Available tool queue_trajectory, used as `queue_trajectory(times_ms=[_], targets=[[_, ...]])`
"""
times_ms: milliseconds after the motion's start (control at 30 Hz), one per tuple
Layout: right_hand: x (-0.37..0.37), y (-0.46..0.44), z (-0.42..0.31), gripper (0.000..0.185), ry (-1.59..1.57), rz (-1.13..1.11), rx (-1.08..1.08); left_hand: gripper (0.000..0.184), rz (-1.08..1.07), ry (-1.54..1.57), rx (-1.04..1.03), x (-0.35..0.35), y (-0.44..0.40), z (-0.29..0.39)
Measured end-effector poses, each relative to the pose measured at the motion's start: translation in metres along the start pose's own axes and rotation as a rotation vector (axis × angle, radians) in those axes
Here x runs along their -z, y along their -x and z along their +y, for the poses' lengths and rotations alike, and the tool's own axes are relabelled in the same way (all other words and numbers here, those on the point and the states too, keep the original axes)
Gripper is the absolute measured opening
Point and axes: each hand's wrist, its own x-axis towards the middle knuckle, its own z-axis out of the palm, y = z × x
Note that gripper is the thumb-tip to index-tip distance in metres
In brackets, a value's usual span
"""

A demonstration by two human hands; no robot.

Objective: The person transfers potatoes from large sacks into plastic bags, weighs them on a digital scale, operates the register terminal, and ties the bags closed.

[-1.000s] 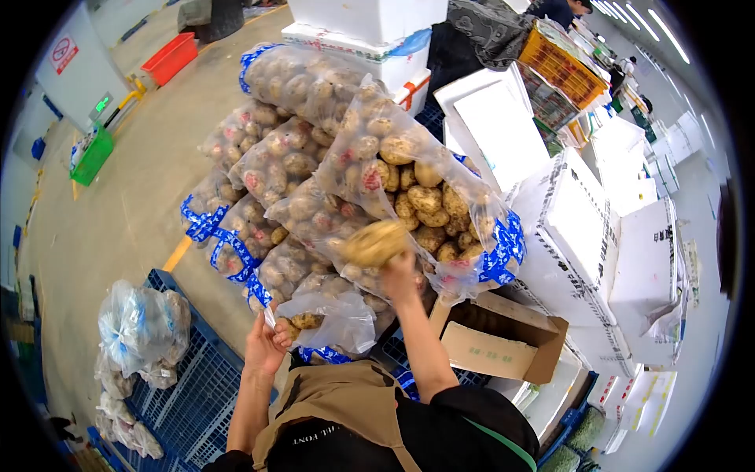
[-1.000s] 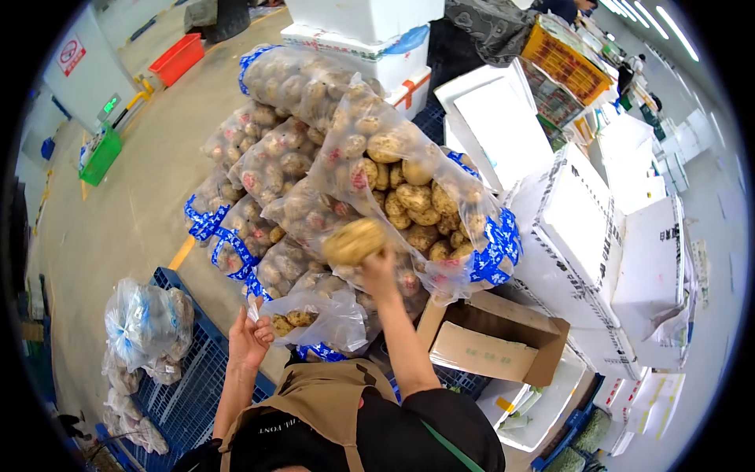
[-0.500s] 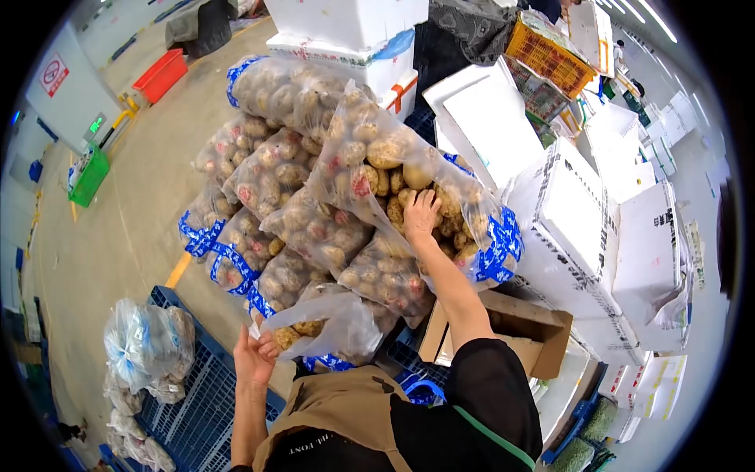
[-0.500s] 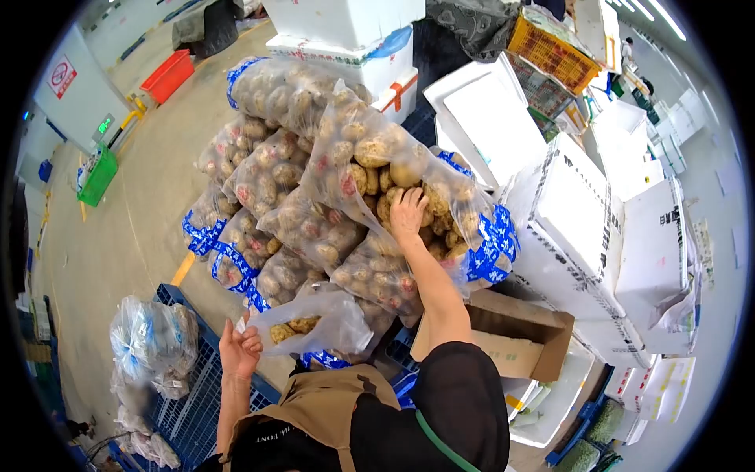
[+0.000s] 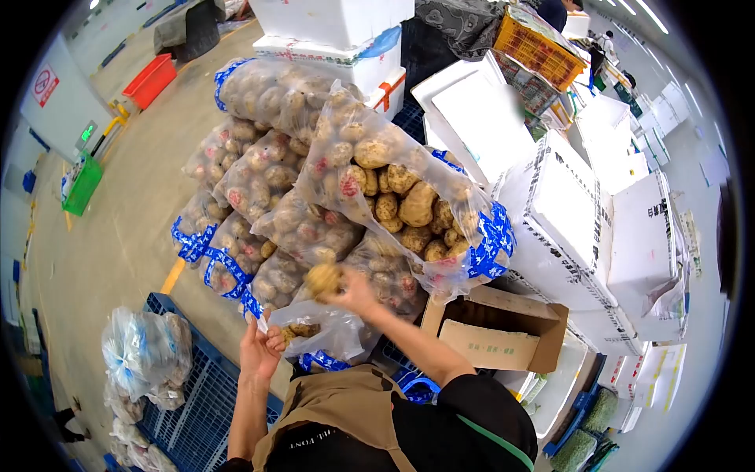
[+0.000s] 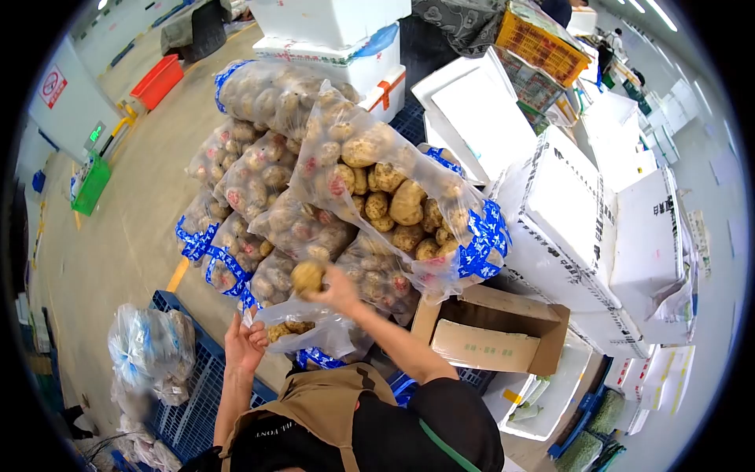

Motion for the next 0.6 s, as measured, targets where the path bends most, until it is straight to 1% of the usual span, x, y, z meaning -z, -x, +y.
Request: queue_trajectory(times_ms=[33,133,167,200,233,267,300,333,367,400,433,500,600], targets=[[-0.016,0.006,-0.001,0.068,0.141,-0.021,0.12,0.053,0.012,-0.004,-0.007,-0.002,0.001,0.0],[0.004,-0.02,0.025,0.066,0.202,0.277,0.064,0.051,0.018,0.011,-0.021,0.0,0.004,0.006],[0.039,-0.035,0.025,0.069,0.314,0.369,-0.105,0.05,0.024,0.029,-0.022,0.004,0.008,0.007],[0.044,-0.051,0.076,0.075,0.739,0.721,-0.041,0.049,-0.018,0.069,0.005,0.017,0.001,0.006],[0.069,-0.072,0.093,0.082,0.887,0.874,-0.069,0.047,-0.039,0.112,0.028,0.037,-0.004,0.006],[0.081,-0.08,0.102,0.087,0.821,0.787,-0.285,0.045,-0.067,0.129,0.045,0.043,0.002,0.005],[0.085,-0.085,0.12,0.09,0.709,0.643,-0.364,0.042,-0.096,0.15,0.051,0.041,0.001,0.007],[0.077,-0.09,0.115,0.083,0.758,0.558,-0.375,0.045,-0.035,0.107,0.02,0.031,0.004,0.011],[0.072,-0.093,0.094,0.08,0.863,0.383,-0.444,0.047,0.021,0.071,-0.007,0.022,0.011,0.01],[0.058,-0.092,0.102,0.076,0.841,0.438,-0.404,0.049,0.016,0.06,-0.02,0.018,0.012,0.011],[0.043,-0.092,0.108,0.073,0.865,0.41,-0.486,0.051,0.005,0.044,-0.025,0.015,0.012,0.012],[0.016,-0.08,0.137,0.07,0.967,0.519,-0.439,0.052,-0.019,0.037,-0.013,0.024,0.018,0.009],[0.014,-0.079,0.141,0.067,1.019,0.513,-0.431,0.05,-0.09,0.049,-0.001,0.034,0.019,0.01]])
